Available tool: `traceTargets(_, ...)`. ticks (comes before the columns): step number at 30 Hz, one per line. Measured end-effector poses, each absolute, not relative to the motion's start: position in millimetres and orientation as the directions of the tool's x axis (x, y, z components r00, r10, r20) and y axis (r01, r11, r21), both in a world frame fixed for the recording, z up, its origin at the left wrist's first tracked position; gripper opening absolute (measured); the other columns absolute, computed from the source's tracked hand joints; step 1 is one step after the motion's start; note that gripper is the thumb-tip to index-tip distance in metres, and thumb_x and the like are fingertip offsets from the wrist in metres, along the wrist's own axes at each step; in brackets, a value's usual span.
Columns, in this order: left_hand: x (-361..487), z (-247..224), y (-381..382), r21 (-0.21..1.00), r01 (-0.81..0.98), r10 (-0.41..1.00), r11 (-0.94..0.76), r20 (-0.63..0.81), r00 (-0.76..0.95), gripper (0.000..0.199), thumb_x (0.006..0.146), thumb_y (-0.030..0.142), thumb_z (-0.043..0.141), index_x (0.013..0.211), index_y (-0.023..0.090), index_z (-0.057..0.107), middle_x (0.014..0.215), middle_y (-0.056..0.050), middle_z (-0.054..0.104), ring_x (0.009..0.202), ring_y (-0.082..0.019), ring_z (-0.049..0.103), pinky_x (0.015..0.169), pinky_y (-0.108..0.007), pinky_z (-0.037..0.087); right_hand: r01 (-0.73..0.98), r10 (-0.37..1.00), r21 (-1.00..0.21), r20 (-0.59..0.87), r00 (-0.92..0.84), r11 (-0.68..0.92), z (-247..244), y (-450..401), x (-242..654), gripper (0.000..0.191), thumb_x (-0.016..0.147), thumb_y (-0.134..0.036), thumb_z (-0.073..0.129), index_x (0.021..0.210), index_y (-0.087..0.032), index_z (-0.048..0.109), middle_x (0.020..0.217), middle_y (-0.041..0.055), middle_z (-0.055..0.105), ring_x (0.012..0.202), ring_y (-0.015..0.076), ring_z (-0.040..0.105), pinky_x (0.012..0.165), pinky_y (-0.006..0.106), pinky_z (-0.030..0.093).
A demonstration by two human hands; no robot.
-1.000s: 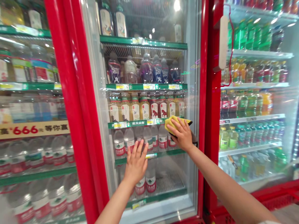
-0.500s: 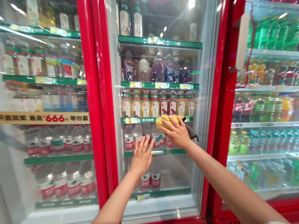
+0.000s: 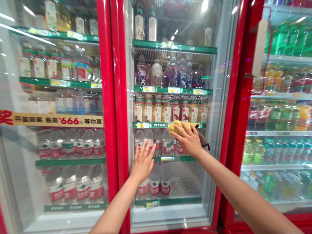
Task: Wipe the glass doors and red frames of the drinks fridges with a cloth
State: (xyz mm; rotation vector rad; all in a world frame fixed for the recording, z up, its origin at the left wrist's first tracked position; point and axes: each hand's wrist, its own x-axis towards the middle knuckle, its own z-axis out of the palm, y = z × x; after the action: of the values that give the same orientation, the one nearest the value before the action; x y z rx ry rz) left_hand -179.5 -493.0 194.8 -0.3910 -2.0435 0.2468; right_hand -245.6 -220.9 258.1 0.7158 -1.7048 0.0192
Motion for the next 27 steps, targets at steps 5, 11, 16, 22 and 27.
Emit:
traceTargets(5,-176,200,-508,-0.320,0.148,0.352,0.936,0.825,-0.441,0.083,0.091,0.032,0.062,0.163,0.026,0.022,0.169,-0.009,0.027,0.158,-0.030,0.020,0.129,-0.054,0.016,-0.467,-0.177,0.129,0.982,-0.060,0.875,300,-251,-256,0.054,0.097,-0.021,0.053,0.148,-0.038,0.051,0.153,0.0062,0.054,0.147,0.0333,0.036,0.119,0.059,0.021)
traceTargets(11,-169,200,-521,-0.320,0.120,0.339,0.940,0.822,-0.458,0.079,0.091,0.031,0.060,0.162,0.025,0.026,0.168,-0.008,0.029,0.157,-0.029,0.023,0.129,-0.053,0.015,-0.533,-0.482,0.397,0.876,-0.024,0.747,260,-276,-251,0.057,0.097,-0.021,0.055,0.150,-0.041,0.047,0.156,0.0006,0.052,0.151,0.0307,0.034,0.123,0.060,0.016)
traceTargets(16,-162,205,-532,-0.348,0.099,0.352,0.932,0.809,-0.472,0.076,0.091,0.029,0.060,0.161,0.026,0.029,0.166,-0.007,0.035,0.157,-0.027,0.024,0.130,-0.052,0.011,-0.544,-0.551,0.458,0.835,-0.010,0.703,258,-258,-252,0.050,0.098,-0.014,0.052,0.141,-0.039,0.057,0.153,-0.0034,0.055,0.148,0.0246,0.040,0.126,0.054,0.018)
traceTargets(22,-157,207,-546,-0.289,0.038,0.275,0.957,0.849,-0.450,0.081,0.088,0.029,0.063,0.161,0.024,0.028,0.169,-0.011,0.027,0.157,-0.030,0.021,0.129,-0.054,0.017,-0.552,-0.283,0.178,0.953,-0.110,0.815,317,-335,-241,0.050,0.099,-0.020,0.050,0.147,-0.036,0.052,0.162,0.0011,0.043,0.155,0.0318,0.027,0.123,0.065,0.016)
traceTargets(27,-152,199,-557,-0.284,0.032,0.266,0.958,0.843,-0.468,0.079,0.087,0.027,0.063,0.160,0.023,0.032,0.169,-0.011,0.025,0.158,-0.029,0.019,0.129,-0.052,0.020,-0.607,-0.592,0.457,0.806,-0.027,0.650,294,-355,-230,0.048,0.100,-0.021,0.051,0.146,-0.035,0.053,0.161,-0.0020,0.044,0.154,0.0268,0.029,0.126,0.059,0.015)
